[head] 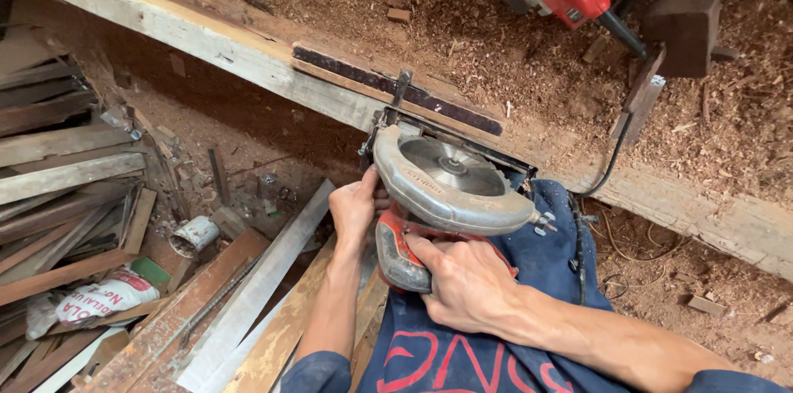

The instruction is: The person uses a circular saw to cut a long piece of lumber into smaller sections, making several cuts while stabilizing the wood by hand and with their foot.

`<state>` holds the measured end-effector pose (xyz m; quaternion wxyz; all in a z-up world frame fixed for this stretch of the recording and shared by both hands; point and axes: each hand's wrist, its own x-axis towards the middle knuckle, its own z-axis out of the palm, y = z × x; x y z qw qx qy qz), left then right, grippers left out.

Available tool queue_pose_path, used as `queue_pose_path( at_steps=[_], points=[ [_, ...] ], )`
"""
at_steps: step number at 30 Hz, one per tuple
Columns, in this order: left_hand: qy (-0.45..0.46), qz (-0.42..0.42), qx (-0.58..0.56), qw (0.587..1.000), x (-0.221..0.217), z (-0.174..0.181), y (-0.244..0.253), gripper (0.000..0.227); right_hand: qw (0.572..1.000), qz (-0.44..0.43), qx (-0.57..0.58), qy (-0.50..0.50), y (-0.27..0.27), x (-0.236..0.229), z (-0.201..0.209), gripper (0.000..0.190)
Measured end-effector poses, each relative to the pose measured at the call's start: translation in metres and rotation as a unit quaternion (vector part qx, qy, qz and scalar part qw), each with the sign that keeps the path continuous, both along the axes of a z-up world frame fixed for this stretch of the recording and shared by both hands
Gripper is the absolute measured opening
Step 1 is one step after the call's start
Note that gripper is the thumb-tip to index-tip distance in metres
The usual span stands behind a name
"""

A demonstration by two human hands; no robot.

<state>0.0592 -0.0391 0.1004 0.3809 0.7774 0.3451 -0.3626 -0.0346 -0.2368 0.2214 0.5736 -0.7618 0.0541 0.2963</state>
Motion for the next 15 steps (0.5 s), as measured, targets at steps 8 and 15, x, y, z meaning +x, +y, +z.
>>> queue_pose_path(
  at_steps=[8,15],
  points=[
    [-0.219,-0.327,0.216,0.894,-0.014,-0.019,0.010,0.043,1.000,-0.003,0.000,0.001,-0.003,0.004,0.003,0.062],
    [-0.244,-0.287,0.179,0.909,-0.005,-0.008,0.006,0.035,1.000,0.004,0.011,0.014,-0.003,0.003,0.003,0.067]
  ],
)
